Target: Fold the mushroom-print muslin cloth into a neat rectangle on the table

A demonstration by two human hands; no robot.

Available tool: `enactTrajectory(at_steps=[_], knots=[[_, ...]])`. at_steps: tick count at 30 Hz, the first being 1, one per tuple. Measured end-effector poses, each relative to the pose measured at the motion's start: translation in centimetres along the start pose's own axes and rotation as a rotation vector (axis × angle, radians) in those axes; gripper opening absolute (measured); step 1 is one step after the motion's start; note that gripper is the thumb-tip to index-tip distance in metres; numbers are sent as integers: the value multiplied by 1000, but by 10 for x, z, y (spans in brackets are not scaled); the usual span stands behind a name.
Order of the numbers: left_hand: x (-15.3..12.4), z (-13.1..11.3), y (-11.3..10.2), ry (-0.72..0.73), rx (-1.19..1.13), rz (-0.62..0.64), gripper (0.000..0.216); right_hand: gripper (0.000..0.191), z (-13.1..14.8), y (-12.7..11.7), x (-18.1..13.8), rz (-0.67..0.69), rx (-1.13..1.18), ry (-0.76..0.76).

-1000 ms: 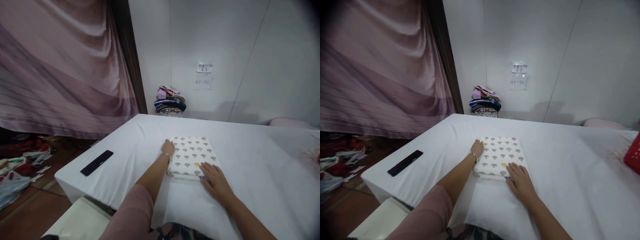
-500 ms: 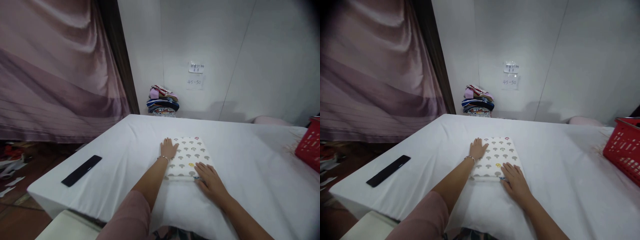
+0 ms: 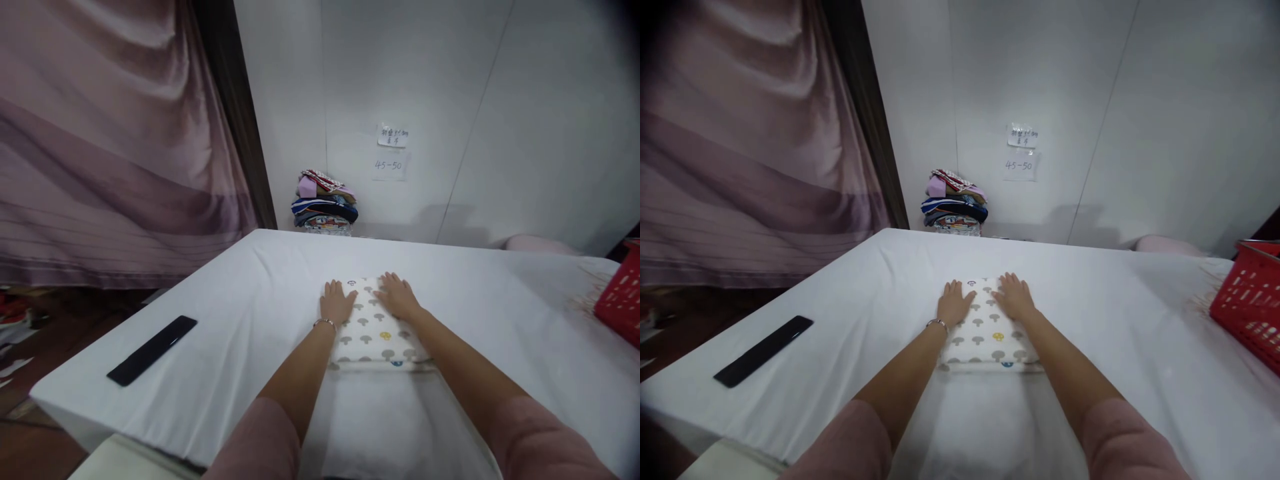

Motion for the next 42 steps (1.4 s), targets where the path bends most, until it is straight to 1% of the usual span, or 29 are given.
enactTrajectory(at_steps=[2, 4, 9, 11, 15, 19, 21, 24, 26, 28, 30, 34, 37, 38, 40, 41, 42], knots=[[1, 2, 0, -4, -22, -2, 66, 67, -19, 16, 3, 61, -1, 90], [2, 4, 1, -12, -34, 1, 65, 69, -30, 25, 4, 81, 1, 112], [3, 5, 3, -8, -40, -23, 64, 65, -33, 26, 4, 81, 0, 89], [3, 6, 5, -12, -42, -16, 65, 62, -31, 24, -2, 60, -22, 74], [3, 7, 6, -4, -38, -23, 68, 59, -21, 22, -22, -1, -63, -14], [3, 7, 5, -7, -33, -26, 66, 56, -12, 21, -37, 60, -32, 16], [3, 7, 5, -9, -36, -24, 66, 57, -3, 17, -46, 65, -21, 24], [4, 7, 3, 0, -37, -38, 65, 62, 16, 13, -69, 1, -35, -54], [4, 7, 4, 1, -34, -42, 65, 61, 28, 17, -87, -9, -45, -124], [3, 8, 4, -1, -28, -40, 65, 61, 33, 21, -100, -2, -51, -141], [4, 8, 4, -2, -21, -33, 65, 62, 35, 22, -105, 15, -52, -120], [5, 4, -1, 4, -14, 5, 68, 64, 37, 19, -102, 73, -40, -95], [-5, -3, -11, 18, 31, 14, 70, 64, 38, 15, -101, 95, -34, -86], [-13, -7, -15, 53, 55, -12, 70, 64, 39, 14, -101, 96, -34, -83], [-34, -13, -21, 168, 104, -76, 70, 65, 39, 13, -102, 90, -35, -78], [-47, -15, -21, 236, 122, -91, 71, 65, 40, 13, -103, 85, -35, -77], [-59, -14, -17, 277, 136, -66, 73, 65, 40, 13, -103, 80, -36, -79]])
Point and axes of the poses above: each hand's wrist, its own x-axis towards the middle knuckle, its own y-axis out of the palm, z = x × y, the point moved 7 cm from there along x, towards the middle knuckle, and after that the axes turned 10 degrees about -y, right-handed, at the moved point
